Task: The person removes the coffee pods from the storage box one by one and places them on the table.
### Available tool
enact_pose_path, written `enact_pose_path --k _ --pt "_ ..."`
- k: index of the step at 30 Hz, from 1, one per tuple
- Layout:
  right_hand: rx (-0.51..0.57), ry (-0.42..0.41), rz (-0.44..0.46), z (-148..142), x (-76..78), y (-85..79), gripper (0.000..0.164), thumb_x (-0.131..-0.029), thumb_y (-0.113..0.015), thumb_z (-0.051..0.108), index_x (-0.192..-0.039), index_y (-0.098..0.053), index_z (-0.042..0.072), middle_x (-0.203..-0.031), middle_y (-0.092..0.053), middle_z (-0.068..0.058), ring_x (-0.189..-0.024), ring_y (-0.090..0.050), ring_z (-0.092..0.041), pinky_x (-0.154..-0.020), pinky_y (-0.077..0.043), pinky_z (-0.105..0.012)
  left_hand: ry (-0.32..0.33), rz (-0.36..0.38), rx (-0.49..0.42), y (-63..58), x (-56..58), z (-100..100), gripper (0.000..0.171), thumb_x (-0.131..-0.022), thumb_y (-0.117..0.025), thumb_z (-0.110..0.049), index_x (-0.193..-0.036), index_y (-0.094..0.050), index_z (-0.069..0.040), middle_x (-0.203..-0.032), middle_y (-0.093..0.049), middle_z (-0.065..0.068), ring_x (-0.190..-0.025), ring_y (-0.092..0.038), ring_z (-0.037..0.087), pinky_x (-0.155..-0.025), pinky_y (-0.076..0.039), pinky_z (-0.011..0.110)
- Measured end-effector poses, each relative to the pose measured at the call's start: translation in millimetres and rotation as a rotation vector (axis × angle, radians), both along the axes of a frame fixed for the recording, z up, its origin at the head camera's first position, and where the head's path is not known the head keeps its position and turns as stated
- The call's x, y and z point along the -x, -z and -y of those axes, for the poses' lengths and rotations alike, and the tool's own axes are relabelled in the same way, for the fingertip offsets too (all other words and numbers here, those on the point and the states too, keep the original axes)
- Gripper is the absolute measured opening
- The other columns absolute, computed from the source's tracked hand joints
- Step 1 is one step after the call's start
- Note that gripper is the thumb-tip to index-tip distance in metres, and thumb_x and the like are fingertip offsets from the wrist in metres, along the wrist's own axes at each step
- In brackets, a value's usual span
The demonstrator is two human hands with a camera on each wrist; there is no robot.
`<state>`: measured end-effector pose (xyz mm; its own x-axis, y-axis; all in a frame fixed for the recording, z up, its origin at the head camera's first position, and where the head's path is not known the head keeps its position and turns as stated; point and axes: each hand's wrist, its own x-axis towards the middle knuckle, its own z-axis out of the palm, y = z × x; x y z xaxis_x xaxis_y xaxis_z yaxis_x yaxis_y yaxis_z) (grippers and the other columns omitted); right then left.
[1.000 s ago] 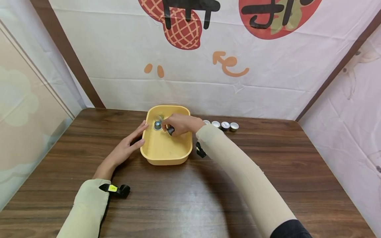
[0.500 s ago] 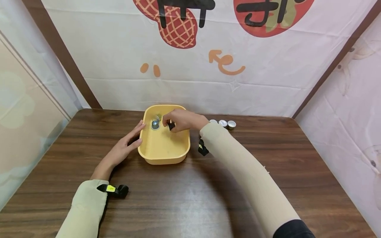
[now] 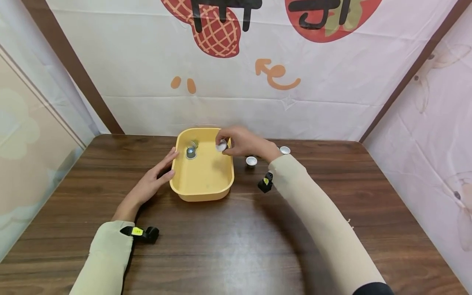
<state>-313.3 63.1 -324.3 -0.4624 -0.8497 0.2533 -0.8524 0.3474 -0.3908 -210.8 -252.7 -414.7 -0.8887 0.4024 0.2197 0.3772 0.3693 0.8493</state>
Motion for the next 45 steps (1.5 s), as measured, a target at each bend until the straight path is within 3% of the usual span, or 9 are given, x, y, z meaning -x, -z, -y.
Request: enact_pose_path --k 6,10,15,19,25,29,35,40,45 --pt "0.128 0.053 0.006 -23.8 -4.3 1.9 0.023 -0.080 -0.076 0.008 -0.101 -0.068 0.012 -0.095 -0.064 0.004 -0.086 -0.057 -0.011 -0.075 -0.048 -0.037 0.002 0.023 -0.016 -22.8 -12.4 -8.8 0.056 -0.099 -0.049 -0.006 -0.151 -0.028 -0.008 -0.159 -0.009 0.009 -0.145 -0.006 0.025 -0.106 -0.010 0.061" --pt "0.171 0.101 0.029 -38.7 -8.0 7.6 0.024 -0.080 -0.076 0.008 -0.103 -0.069 0.013 -0.096 -0.064 0.005 -0.086 -0.057 -0.011 -0.073 -0.049 -0.039 0.005 0.017 -0.012 -26.9 -16.2 -11.1 0.056 -0.100 -0.048 -0.006 -0.151 -0.027 -0.008 -0.159 -0.008 0.012 -0.145 -0.006 0.024 -0.107 -0.009 0.061" --pt "0.239 0.141 0.002 -57.8 -11.5 20.8 0.026 -0.079 -0.080 0.013 -0.103 -0.069 0.011 -0.095 -0.065 0.003 -0.081 -0.059 -0.017 -0.071 -0.047 -0.035 0.007 0.010 -0.009 -23.1 -13.3 -10.2 0.056 -0.100 -0.049 -0.006 -0.151 -0.027 -0.005 -0.159 -0.009 0.013 -0.145 -0.006 0.026 -0.107 -0.010 0.061" --pt "0.302 0.209 -0.015 -73.9 -17.2 32.9 0.028 -0.077 -0.081 0.013 -0.103 -0.070 0.011 -0.094 -0.066 0.002 -0.076 -0.059 -0.021 -0.069 -0.047 -0.033 0.000 0.006 -0.006 -9.9 -5.9 -4.8 0.056 -0.099 -0.050 -0.006 -0.151 -0.029 -0.008 -0.159 -0.009 0.008 -0.145 -0.007 0.023 -0.107 -0.010 0.060" --pt "0.389 0.317 0.001 -94.5 -27.0 48.5 0.028 -0.078 -0.080 0.008 -0.104 -0.071 0.010 -0.094 -0.067 0.001 -0.075 -0.059 -0.016 -0.068 -0.051 -0.040 -0.009 0.002 0.017 6.0 2.3 0.4 0.057 -0.100 -0.051 -0.009 -0.152 -0.029 -0.016 -0.159 -0.010 -0.005 -0.144 -0.008 0.015 -0.107 -0.012 0.059" --pt "0.401 0.376 0.012 -104.5 -33.1 58.9 0.028 -0.078 -0.080 0.008 -0.104 -0.071 0.011 -0.095 -0.067 0.001 -0.078 -0.060 -0.017 -0.067 -0.051 -0.038 -0.019 0.008 0.011 8.8 2.3 0.8 0.056 -0.100 -0.051 -0.011 -0.151 -0.031 -0.017 -0.159 -0.012 -0.009 -0.144 -0.009 0.011 -0.108 -0.012 0.058" --pt "0.419 0.482 0.091 -118.3 -40.3 74.5 0.027 -0.078 -0.081 0.015 -0.103 -0.070 0.015 -0.093 -0.067 0.003 -0.068 -0.059 -0.021 -0.062 -0.048 -0.032 -0.012 -0.006 0.001 9.7 4.2 1.5 0.055 -0.100 -0.050 -0.014 -0.152 -0.030 -0.017 -0.159 -0.011 -0.006 -0.144 -0.008 0.011 -0.108 -0.010 0.058" --pt "0.431 0.497 0.119 -124.2 -40.0 83.9 0.028 -0.079 -0.080 0.015 -0.104 -0.069 0.016 -0.094 -0.067 0.001 -0.068 -0.059 -0.022 -0.062 -0.048 -0.035 -0.022 0.007 0.002 8.7 4.3 1.6 0.055 -0.100 -0.051 -0.013 -0.152 -0.030 -0.017 -0.159 -0.011 -0.009 -0.144 -0.008 0.011 -0.107 -0.010 0.059" --pt "0.434 0.483 0.118 -124.0 -37.3 94.2 0.029 -0.076 -0.082 0.014 -0.102 -0.070 0.014 -0.091 -0.067 0.002 -0.071 -0.062 -0.017 -0.065 -0.050 -0.031 -0.019 0.007 -0.003 7.4 4.1 2.6 0.056 -0.100 -0.051 -0.013 -0.152 -0.031 -0.017 -0.158 -0.012 -0.011 -0.144 -0.008 0.011 -0.107 -0.011 0.060"
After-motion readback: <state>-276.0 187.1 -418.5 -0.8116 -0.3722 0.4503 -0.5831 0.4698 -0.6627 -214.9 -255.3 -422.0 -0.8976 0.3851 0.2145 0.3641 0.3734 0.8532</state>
